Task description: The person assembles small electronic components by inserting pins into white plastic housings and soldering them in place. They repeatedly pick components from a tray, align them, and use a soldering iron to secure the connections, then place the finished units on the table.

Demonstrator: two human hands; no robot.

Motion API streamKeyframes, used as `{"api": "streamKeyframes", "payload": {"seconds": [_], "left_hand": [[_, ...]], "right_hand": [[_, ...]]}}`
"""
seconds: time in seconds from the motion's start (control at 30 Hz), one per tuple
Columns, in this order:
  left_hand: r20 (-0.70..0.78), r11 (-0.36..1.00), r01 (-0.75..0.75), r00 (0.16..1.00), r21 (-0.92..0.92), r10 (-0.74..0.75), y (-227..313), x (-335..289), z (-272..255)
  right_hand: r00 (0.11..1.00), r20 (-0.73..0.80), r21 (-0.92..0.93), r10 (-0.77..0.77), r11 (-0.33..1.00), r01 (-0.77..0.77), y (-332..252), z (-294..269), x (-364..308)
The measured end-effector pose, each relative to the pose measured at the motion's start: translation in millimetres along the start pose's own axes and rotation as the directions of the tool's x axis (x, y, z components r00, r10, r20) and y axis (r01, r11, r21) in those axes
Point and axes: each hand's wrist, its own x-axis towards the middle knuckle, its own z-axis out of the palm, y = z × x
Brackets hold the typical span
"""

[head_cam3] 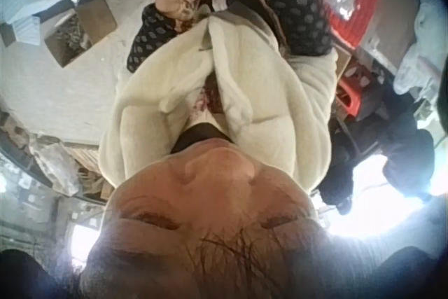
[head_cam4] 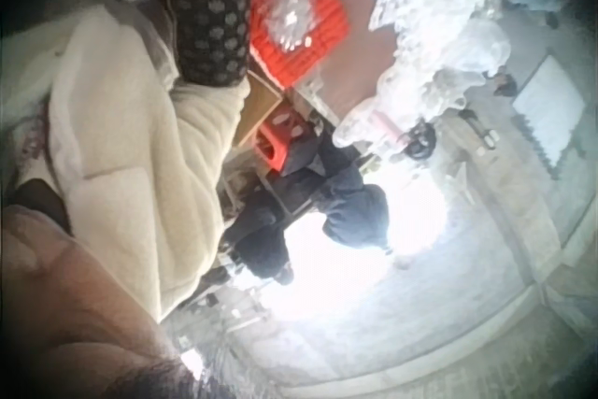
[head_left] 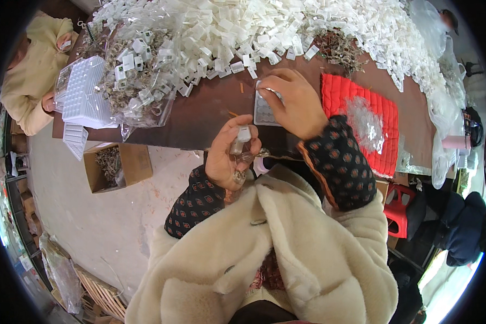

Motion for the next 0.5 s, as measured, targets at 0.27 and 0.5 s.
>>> {"api": "streamKeyframes", "payload": {"seconds": [0.27,0.5], "left_hand": [[-0.042,0.976,-0.034,0.998,0.216,0.044,14,-1,-9],[-0.088,0.965,0.219,0.974,0.145,-0.208,20,3,3]], "right_hand": [[0.991,0.135,-0.158,0.012,0.987,0.009,18,24,32],[0.776,0.104,-0.112,-0.622,0.768,0.631,-11,-34,3]]}}
